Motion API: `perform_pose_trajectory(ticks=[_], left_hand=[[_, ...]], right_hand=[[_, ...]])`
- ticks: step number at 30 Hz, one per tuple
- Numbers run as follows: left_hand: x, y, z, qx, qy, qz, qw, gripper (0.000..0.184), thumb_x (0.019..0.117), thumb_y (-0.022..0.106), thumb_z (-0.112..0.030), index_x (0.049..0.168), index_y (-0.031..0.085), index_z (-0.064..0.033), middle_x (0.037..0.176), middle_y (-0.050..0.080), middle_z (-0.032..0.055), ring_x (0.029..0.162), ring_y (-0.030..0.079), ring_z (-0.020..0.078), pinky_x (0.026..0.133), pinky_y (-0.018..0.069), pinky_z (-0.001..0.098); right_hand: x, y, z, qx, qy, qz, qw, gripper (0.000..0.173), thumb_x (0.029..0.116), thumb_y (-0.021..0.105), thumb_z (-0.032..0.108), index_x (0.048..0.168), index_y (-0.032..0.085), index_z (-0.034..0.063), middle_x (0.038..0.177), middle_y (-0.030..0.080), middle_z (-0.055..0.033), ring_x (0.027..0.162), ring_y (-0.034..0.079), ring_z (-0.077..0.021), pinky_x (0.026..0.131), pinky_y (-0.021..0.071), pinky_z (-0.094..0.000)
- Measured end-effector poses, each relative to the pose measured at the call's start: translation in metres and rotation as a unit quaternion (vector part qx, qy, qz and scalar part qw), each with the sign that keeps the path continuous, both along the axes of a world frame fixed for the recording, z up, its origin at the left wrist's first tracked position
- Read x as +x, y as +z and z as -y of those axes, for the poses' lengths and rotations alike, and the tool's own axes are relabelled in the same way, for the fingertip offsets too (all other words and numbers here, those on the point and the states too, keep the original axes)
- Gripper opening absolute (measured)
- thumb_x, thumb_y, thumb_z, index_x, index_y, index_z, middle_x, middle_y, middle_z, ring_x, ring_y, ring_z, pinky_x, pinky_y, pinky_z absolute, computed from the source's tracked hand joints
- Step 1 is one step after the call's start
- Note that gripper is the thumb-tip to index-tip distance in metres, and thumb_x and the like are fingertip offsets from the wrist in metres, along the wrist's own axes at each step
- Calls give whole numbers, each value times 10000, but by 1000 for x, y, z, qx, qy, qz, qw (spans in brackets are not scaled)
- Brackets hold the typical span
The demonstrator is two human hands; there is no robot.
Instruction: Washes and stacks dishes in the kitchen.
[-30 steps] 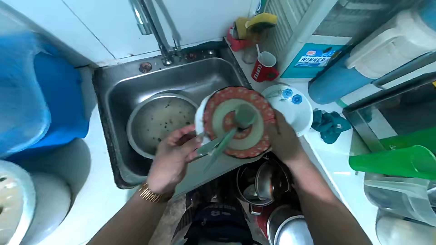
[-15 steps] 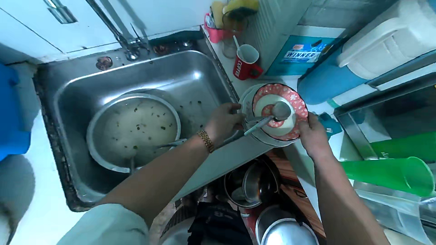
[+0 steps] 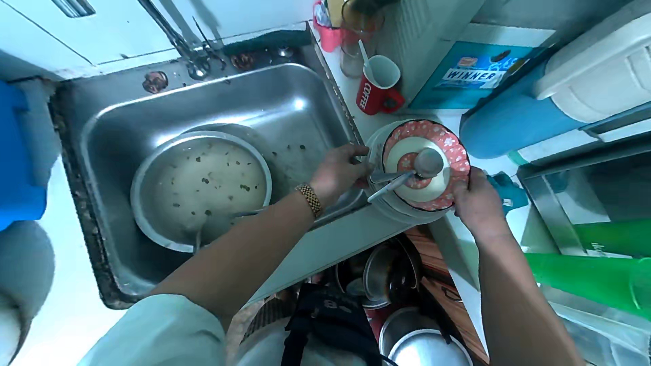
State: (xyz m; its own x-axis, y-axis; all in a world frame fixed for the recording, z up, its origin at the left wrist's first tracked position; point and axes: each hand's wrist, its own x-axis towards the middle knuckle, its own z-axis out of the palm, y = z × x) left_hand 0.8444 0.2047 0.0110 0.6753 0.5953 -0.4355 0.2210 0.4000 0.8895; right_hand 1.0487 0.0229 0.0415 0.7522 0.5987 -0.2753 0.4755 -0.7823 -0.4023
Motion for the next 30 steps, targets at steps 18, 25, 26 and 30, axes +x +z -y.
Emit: perform_pose_trajectory(ticks=[18,25,26,30], left_hand=[[20,-12,32,-86,7,-12,996,512,1029,569,-130,1515,410,-97,1352,602,146,1066,678,231,859,603,413],[48,-21,26,-76,13,28,997,496,1009,576,-98,1485,446,-46,1321,613,189,1065,679,259,857,602,426],[49,-23,25,-78,13,33,996,508,1011,578,-108,1495,437,-47,1329,612,193,1052,685,263,845,606,422],[36,-25,22,-9,-11,7,1000,591,1056,545,-243,1579,327,-77,1436,523,229,1120,652,316,869,586,480]], right_hand=[[-12,-42,16,316,-207,-193,906,532,1100,387,467,1561,409,202,1359,615,-101,1128,669,-226,880,597,-455],[12,-45,9,309,-198,-174,914,558,1104,301,510,1523,446,171,1273,650,-101,1049,688,-221,853,597,-466],[12,-46,9,317,-201,-176,910,566,1105,286,519,1509,455,161,1270,651,-100,1054,689,-222,862,597,-470],[-6,-52,35,304,-112,-18,946,614,1115,310,423,1606,281,55,1573,416,-193,1345,539,-225,1080,493,-397]])
